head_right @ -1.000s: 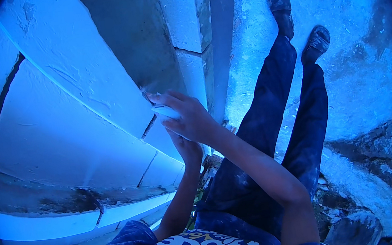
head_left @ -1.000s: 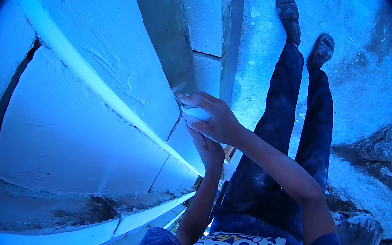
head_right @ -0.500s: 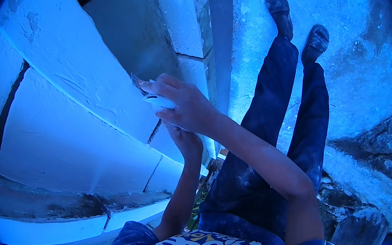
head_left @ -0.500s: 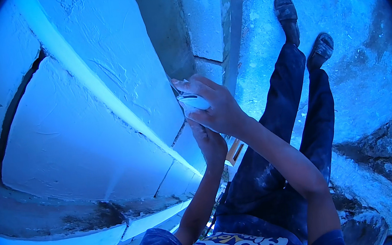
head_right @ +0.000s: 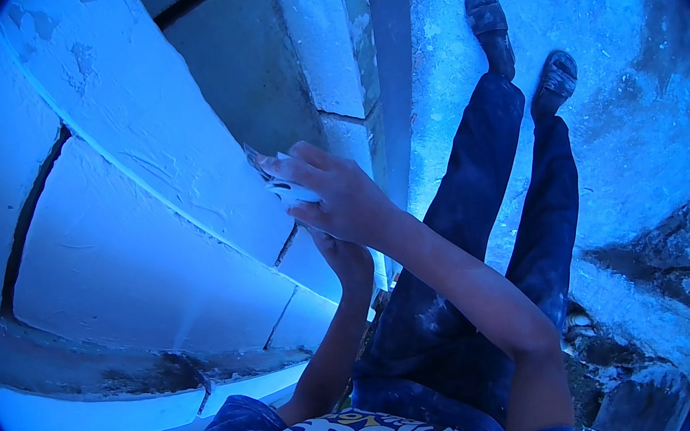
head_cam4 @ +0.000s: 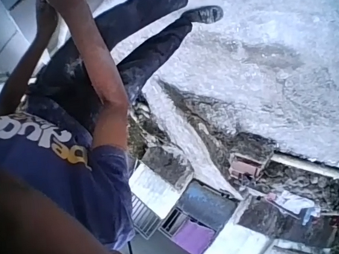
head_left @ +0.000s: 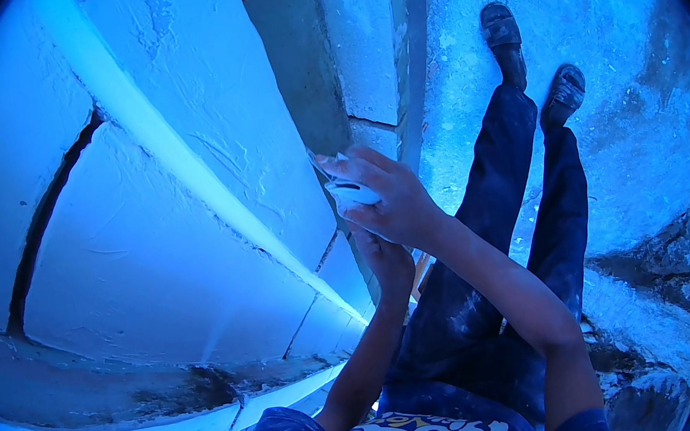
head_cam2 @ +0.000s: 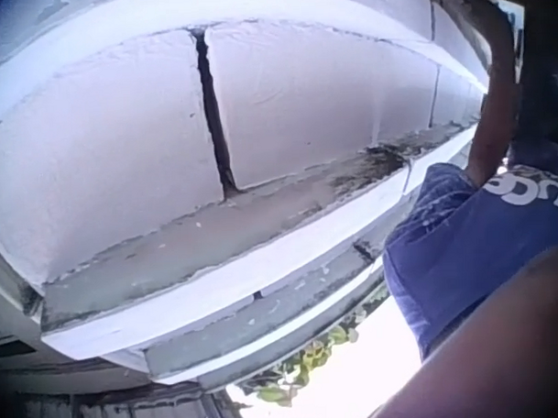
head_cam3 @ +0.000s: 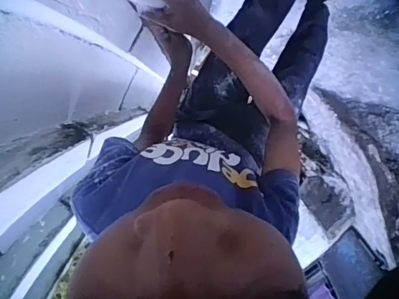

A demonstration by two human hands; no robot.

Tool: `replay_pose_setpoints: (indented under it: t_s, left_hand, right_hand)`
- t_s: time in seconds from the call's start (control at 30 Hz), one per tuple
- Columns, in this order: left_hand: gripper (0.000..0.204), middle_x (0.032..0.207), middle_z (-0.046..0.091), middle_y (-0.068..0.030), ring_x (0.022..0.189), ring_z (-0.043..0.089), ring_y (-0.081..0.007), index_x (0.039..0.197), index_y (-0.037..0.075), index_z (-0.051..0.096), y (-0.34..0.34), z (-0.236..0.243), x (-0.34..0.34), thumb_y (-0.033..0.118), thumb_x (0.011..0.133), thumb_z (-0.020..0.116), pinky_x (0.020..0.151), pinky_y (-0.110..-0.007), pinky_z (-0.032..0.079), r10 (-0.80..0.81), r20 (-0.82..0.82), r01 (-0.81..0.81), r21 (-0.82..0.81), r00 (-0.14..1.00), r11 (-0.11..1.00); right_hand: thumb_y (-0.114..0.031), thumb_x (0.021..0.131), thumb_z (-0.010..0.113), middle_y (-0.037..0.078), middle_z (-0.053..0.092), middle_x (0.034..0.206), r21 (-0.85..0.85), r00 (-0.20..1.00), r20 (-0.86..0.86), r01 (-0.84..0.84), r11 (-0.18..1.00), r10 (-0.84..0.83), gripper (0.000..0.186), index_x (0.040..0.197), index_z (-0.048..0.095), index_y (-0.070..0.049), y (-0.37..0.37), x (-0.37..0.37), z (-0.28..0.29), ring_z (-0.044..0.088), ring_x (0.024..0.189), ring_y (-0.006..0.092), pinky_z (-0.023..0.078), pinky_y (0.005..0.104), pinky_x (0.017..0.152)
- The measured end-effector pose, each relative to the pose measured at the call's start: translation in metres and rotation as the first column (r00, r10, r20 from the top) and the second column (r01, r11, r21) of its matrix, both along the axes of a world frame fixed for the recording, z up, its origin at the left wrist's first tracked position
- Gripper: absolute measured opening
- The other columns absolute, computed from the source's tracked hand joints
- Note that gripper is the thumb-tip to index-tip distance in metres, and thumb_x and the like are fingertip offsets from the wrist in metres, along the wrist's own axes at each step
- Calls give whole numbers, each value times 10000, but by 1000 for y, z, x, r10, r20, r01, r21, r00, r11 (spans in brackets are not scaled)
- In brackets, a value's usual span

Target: The person is using a putty knife and a cloth to patch or smooth out a gap or crack in a white wall structure.

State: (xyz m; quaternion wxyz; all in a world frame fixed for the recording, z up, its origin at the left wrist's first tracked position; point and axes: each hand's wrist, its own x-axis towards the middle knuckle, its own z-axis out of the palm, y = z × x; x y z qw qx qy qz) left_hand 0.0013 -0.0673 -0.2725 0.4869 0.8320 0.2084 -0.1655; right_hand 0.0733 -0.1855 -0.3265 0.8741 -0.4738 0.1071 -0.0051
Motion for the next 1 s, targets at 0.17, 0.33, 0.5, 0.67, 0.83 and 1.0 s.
replay_pose_setpoints:
  t_s: [0.17,0.33,0.5,0.67,0.83,1.0]
  left_hand:
    - [432,1388,494,-124,1249,523,-191,1484,-15,326,-10,-1,27,109,1082,426,1030,-319,434,-223,22,208,281,975,937]
    - [449,1397,490,-128,1247,520,-178,1500,-16,307,-12,8,13,83,1078,421,1036,-299,420,-199,15,191,217,980,957]
    - [487,1424,478,-133,1273,504,-182,1530,-18,267,-31,0,47,65,1074,418,1044,-302,416,-126,41,122,76,991,990]
    - [480,1412,492,-131,1273,493,-169,1525,-27,282,-43,5,47,52,1071,416,1044,-297,408,-17,41,16,32,999,999]
    - [460,1419,484,-139,1290,479,-190,1522,-30,286,-73,-8,77,56,1082,389,1073,-303,379,-65,90,63,23,994,998]
    - [463,1440,457,-143,1308,466,-196,1516,-32,284,-71,-12,62,38,1074,402,1085,-317,373,-58,107,53,52,993,997]
  right_hand:
    - [-50,776,752,140,573,1094,-94,985,27,172,981,-170,715,1444,519,-149,-7,20,-3,631,950,367,540,429,809]
    - [-104,772,757,181,626,1174,-83,998,-33,43,996,-46,653,1397,568,-126,-3,6,3,661,1012,377,544,422,869]
    - [-70,767,749,177,629,1157,-70,993,-30,109,992,-111,646,1386,576,-128,-27,37,6,667,994,357,550,406,857]
    - [-92,766,753,173,640,1136,-123,990,-32,130,984,-135,610,1354,590,-95,-30,33,11,674,985,340,542,395,858]
    - [-78,751,777,129,646,1104,-139,965,72,260,956,-252,662,1379,571,-124,-48,71,-8,663,999,360,560,406,830]
    - [-105,762,785,165,664,1151,-138,972,91,227,964,-216,555,1290,617,-86,-48,57,-7,694,1009,348,561,395,858]
